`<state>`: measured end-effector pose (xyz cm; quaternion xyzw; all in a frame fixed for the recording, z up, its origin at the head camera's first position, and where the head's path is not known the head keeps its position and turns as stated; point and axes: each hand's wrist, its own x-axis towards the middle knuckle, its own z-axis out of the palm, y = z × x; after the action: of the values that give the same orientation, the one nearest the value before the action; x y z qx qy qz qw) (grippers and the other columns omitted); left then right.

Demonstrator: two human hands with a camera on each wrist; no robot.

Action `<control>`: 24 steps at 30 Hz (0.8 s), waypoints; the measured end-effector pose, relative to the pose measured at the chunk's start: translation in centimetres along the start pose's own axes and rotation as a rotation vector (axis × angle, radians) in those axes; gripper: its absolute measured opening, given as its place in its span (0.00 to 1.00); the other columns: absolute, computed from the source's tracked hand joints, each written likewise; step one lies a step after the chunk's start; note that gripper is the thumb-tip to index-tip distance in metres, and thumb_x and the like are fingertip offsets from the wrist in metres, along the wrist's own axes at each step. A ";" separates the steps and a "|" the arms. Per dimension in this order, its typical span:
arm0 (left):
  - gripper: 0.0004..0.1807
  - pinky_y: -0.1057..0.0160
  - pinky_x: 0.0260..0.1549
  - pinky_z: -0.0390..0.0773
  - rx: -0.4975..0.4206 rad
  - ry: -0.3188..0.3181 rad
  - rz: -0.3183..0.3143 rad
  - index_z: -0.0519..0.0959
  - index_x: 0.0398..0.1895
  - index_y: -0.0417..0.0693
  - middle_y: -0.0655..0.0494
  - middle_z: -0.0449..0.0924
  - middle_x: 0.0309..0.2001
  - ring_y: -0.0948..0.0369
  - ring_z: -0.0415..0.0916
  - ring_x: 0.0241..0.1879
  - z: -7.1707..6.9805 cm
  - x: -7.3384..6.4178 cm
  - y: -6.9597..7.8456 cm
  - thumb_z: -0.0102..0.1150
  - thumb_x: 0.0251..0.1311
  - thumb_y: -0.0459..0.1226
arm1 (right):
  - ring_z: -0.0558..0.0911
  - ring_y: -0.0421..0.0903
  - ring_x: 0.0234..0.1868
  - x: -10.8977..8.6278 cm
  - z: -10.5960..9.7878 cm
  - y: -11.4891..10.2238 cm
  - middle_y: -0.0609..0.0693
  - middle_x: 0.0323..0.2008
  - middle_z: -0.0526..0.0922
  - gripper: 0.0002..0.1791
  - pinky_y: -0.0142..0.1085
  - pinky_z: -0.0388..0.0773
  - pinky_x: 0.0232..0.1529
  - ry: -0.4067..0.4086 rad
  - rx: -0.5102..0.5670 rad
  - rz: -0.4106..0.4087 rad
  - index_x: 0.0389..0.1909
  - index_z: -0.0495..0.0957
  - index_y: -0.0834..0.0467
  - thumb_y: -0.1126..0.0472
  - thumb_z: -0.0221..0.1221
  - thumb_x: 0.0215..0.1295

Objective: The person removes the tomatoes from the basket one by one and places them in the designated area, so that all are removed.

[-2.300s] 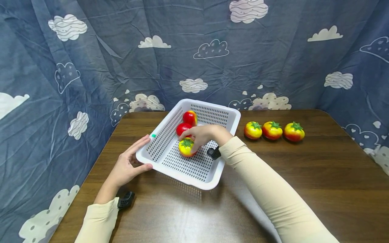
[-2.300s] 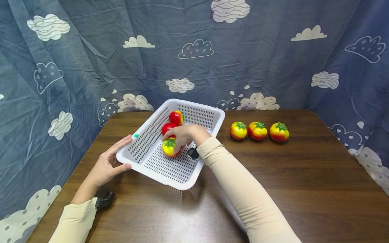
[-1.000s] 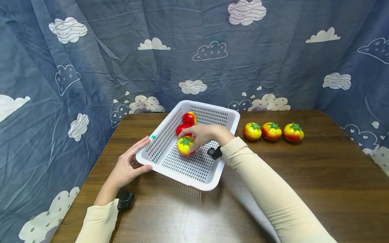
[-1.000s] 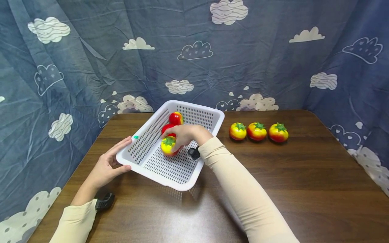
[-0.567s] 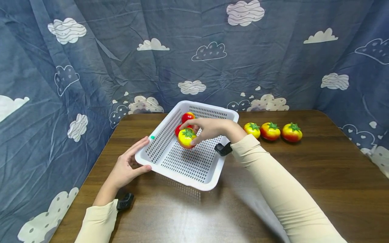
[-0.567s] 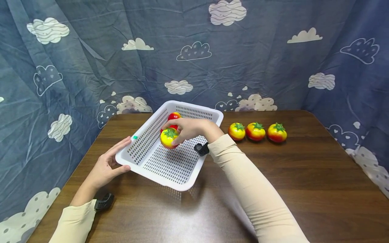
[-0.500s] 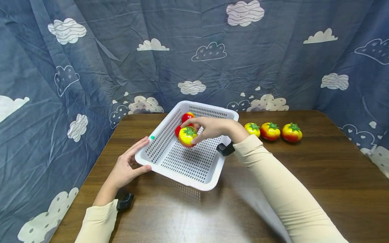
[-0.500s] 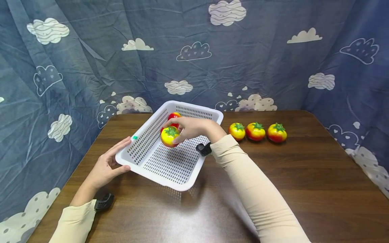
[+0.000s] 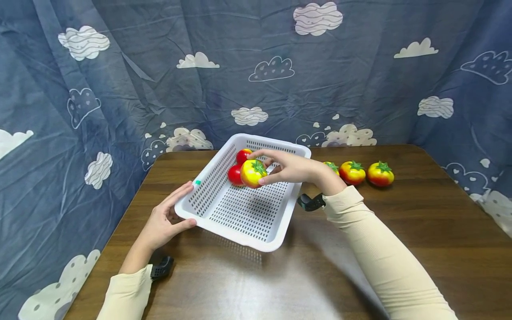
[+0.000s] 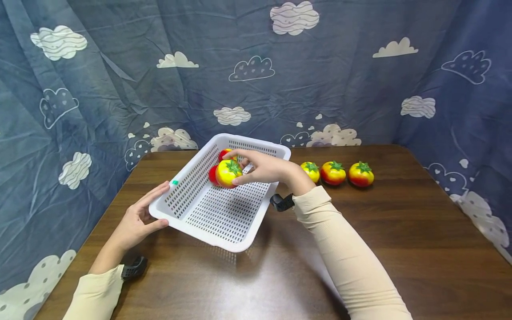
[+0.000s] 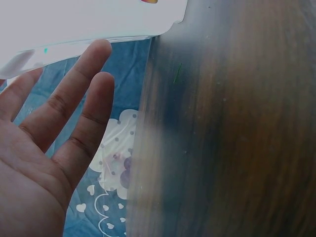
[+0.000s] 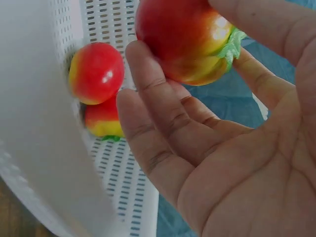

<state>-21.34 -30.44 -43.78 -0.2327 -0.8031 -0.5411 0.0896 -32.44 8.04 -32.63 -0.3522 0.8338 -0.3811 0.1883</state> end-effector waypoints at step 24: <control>0.46 0.68 0.45 0.87 -0.007 -0.002 -0.012 0.69 0.80 0.42 0.43 0.59 0.85 0.68 0.84 0.58 0.0 -0.1 0.1 0.76 0.56 0.22 | 0.83 0.59 0.62 -3.6 -0.7 1.3 0.54 0.69 0.75 0.36 0.55 0.83 0.63 0.080 -0.021 0.061 0.76 0.69 0.38 0.52 0.72 0.70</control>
<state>-21.21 -30.48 -43.75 -0.2287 -0.8028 -0.5441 0.0846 -30.99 11.61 -33.07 -0.3131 0.8550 -0.3801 0.1626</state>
